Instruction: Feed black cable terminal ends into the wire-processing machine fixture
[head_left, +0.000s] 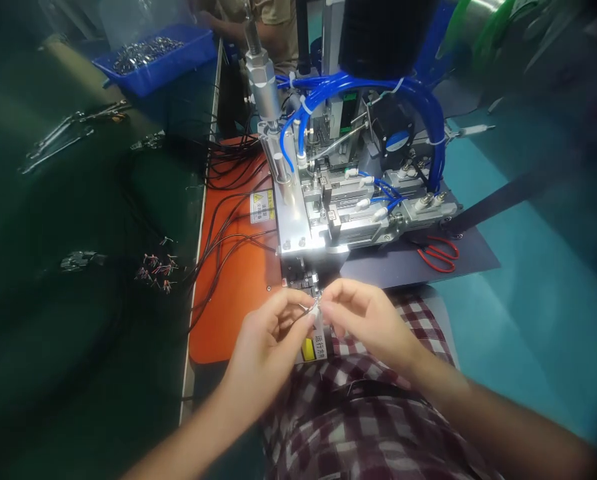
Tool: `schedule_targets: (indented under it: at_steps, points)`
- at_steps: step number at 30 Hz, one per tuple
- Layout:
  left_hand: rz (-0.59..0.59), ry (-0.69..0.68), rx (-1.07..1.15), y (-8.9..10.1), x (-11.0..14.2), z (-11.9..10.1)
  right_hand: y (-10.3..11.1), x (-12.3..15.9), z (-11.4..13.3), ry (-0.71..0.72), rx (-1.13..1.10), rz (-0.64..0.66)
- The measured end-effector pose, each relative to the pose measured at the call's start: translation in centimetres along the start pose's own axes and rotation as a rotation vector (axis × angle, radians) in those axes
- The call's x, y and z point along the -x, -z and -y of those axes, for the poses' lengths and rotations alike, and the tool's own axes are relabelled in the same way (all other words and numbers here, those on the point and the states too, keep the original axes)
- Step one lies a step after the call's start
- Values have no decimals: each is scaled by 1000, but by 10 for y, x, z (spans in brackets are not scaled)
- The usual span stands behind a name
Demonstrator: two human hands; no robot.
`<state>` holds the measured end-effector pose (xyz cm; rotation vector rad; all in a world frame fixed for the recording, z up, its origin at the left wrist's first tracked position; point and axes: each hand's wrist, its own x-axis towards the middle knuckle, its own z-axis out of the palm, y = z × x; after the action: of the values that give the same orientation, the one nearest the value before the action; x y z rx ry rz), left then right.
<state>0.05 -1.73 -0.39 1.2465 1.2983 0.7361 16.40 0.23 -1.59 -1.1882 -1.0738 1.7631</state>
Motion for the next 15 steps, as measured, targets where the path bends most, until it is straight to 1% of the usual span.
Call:
schedule_targets:
  at_steps: [2,4,9,11,15]
  points:
    - [-23,32,6,1,1,0,0,1,-2,15,20,-1]
    - [-32,59,24,2,0,-1,1,3,-6,62,54,-17]
    - [15,133,99,3,-1,-2,0,5,-13,222,177,-75]
    - [-11,145,131,1,0,-2,0,5,-14,236,210,-80]
    - [-81,116,124,-1,1,0,-1,4,-14,189,199,-77]
